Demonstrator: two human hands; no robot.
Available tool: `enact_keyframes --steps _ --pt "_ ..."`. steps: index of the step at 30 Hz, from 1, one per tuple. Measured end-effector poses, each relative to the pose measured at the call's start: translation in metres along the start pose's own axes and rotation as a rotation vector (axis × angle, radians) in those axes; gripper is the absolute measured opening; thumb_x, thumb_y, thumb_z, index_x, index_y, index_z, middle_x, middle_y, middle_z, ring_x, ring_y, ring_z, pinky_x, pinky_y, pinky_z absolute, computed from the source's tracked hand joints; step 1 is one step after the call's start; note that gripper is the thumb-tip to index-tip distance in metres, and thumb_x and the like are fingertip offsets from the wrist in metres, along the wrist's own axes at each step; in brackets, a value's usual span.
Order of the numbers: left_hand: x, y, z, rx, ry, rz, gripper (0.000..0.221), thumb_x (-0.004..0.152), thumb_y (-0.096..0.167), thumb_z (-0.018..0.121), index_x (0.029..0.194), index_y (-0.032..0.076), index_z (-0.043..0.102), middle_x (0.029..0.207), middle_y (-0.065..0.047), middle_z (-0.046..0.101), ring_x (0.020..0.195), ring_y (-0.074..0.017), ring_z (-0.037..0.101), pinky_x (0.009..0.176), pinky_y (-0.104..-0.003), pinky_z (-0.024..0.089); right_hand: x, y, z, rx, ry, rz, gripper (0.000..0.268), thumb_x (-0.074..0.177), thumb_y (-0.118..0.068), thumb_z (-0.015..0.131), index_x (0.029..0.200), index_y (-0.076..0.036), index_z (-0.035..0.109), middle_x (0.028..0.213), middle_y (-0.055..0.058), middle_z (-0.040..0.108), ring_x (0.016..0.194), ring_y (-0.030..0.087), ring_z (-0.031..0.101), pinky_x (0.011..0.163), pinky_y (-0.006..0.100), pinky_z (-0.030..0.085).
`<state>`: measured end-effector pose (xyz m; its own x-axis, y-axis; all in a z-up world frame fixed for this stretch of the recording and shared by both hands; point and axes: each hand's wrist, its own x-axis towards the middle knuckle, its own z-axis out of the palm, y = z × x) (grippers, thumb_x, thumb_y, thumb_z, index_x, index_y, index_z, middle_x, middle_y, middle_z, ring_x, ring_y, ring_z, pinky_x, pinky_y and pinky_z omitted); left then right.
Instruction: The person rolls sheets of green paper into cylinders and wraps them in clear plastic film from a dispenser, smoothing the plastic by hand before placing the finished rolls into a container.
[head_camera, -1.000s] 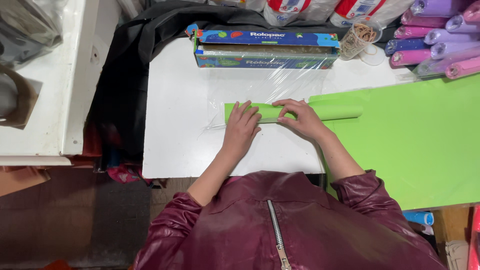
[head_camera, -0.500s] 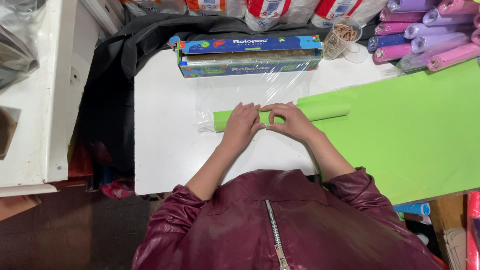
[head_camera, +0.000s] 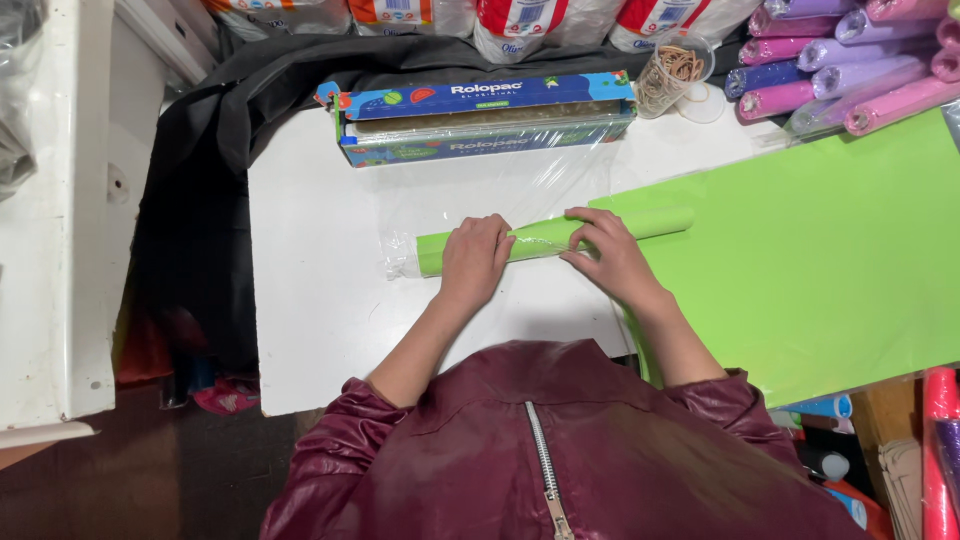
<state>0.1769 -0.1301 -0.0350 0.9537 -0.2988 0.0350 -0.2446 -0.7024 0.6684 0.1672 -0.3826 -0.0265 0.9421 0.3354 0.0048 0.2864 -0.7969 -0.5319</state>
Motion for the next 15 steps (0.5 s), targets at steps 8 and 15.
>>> enact_keyframes --steps 8,15 --pt "0.002 -0.001 -0.004 -0.051 -0.013 -0.002 0.021 0.105 0.029 0.056 0.090 0.014 0.054 0.082 -0.007 0.060 0.104 -0.0312 0.064 0.085 -0.041 0.046 -0.009 0.013 -0.026 0.337 0.155 0.173 0.011 0.089 -0.016 0.080 0.092 -0.008 0.072 0.131 0.012 0.069 0.133 0.034 0.056 0.121 0.058 0.035" --pt "0.009 -0.010 0.003 -0.102 -0.004 -0.045 0.031 0.108 0.036 0.050 0.089 0.012 0.054 0.077 -0.010 0.059 0.094 -0.0330 0.063 0.082 -0.042 0.048 0.011 0.008 -0.037 0.397 0.189 0.278 0.013 0.090 -0.010 0.081 0.094 -0.002 0.073 0.116 0.017 0.072 0.119 0.037 0.065 0.113 0.053 0.043"
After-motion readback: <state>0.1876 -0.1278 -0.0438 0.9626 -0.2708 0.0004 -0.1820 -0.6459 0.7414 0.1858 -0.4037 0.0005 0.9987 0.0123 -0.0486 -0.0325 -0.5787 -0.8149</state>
